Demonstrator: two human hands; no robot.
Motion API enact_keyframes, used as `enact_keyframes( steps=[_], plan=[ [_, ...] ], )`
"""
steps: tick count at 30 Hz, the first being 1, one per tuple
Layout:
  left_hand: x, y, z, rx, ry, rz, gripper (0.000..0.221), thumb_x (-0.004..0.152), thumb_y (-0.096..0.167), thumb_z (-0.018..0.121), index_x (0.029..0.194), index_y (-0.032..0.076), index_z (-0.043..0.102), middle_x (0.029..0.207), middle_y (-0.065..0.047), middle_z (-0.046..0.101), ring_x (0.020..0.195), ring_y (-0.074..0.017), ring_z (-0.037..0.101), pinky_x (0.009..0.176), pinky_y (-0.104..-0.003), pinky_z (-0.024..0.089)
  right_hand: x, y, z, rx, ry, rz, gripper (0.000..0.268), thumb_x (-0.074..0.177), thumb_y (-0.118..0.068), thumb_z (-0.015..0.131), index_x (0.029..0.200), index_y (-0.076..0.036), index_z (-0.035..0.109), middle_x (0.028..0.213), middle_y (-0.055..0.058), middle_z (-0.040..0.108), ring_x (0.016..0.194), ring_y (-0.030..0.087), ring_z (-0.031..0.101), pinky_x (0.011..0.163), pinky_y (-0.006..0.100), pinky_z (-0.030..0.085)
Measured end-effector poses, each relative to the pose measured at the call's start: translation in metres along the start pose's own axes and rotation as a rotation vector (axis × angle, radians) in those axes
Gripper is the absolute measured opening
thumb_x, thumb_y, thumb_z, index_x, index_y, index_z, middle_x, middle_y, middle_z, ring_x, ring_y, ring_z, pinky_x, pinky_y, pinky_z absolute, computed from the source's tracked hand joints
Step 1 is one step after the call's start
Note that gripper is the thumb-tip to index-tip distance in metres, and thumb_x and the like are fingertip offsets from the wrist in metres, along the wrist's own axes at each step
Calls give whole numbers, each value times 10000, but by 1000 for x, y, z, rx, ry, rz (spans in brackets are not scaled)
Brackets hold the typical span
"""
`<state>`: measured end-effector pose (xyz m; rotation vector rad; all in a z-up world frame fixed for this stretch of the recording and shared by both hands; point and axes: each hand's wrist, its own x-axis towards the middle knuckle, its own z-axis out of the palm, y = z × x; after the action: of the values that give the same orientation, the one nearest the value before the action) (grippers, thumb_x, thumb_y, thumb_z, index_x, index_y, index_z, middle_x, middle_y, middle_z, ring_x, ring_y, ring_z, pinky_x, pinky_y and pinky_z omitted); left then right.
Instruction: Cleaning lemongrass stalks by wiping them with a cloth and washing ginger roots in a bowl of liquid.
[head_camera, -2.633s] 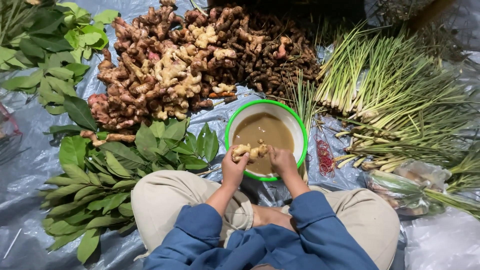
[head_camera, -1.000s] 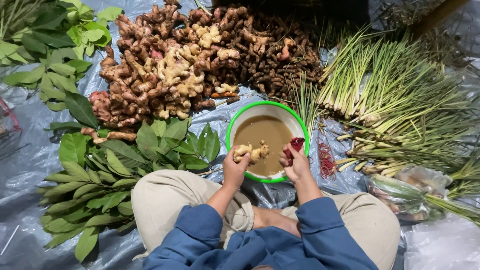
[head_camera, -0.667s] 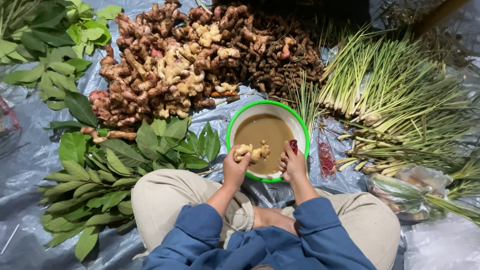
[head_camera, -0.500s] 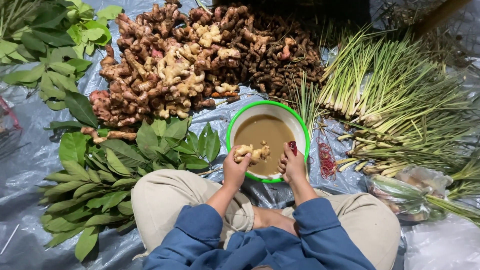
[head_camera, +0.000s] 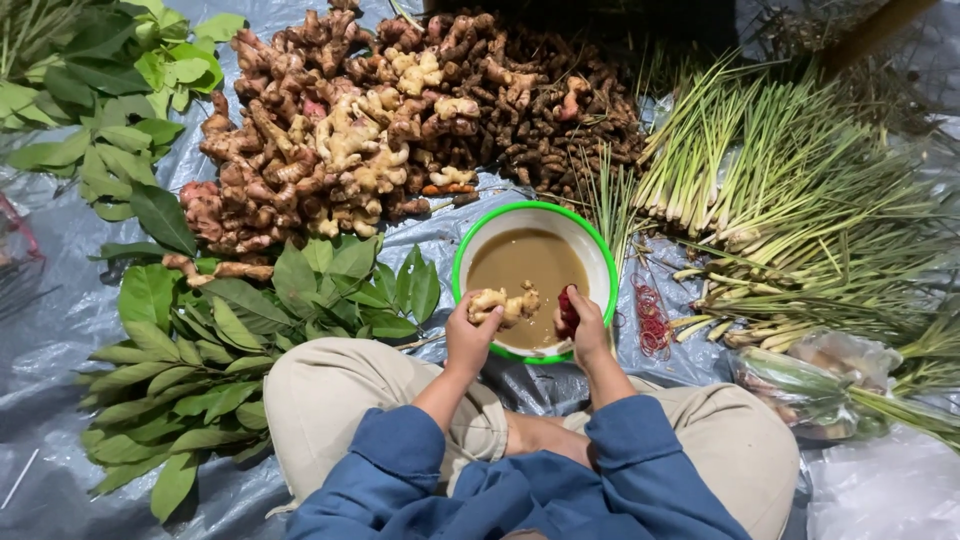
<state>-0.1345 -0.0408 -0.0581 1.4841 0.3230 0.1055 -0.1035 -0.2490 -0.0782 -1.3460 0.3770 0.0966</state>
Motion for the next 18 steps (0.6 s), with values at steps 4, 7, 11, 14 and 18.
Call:
enact_keyframes(
  steps=[4,7,11,14,18],
  plan=[
    [2,-14,-1,24,-7,23,341,780,196,833,1099,118,742,829,-225,740,657,-286,737,499,-369,593,-6,-11,-2,-92,-19,-48,476,1019,-473,599,786,-62,656,619,143,620,557,230,627,524,303,496],
    [4,-17,-1,11,-52,47,401,754,198,853,1135,137,745,908,-201,756,783,-274,755,646,-382,621,-3,-8,-12,-76,-10,-68,421,1050,-436,569,951,-33,643,726,130,607,524,198,556,449,301,431],
    [-3,-13,0,59,-117,61,580,684,230,916,1215,128,706,1047,-225,748,1005,-367,724,857,-461,589,-4,-12,-21,-125,-37,-95,229,1024,-308,582,1070,-84,591,620,95,491,430,198,503,359,296,399],
    [-7,-13,0,109,-136,76,624,661,240,945,1226,139,702,1081,-208,748,1063,-381,705,915,-470,576,-8,-10,-32,-144,-74,-148,253,1003,-212,580,1203,-66,529,685,125,506,388,211,507,330,311,417],
    [-12,-11,0,111,-147,154,596,667,227,947,1216,170,722,1057,-183,762,1023,-364,723,875,-438,588,-34,-20,-32,-200,-3,-164,506,993,-167,601,1409,-28,350,1002,180,537,490,191,515,379,319,442]
  ],
)
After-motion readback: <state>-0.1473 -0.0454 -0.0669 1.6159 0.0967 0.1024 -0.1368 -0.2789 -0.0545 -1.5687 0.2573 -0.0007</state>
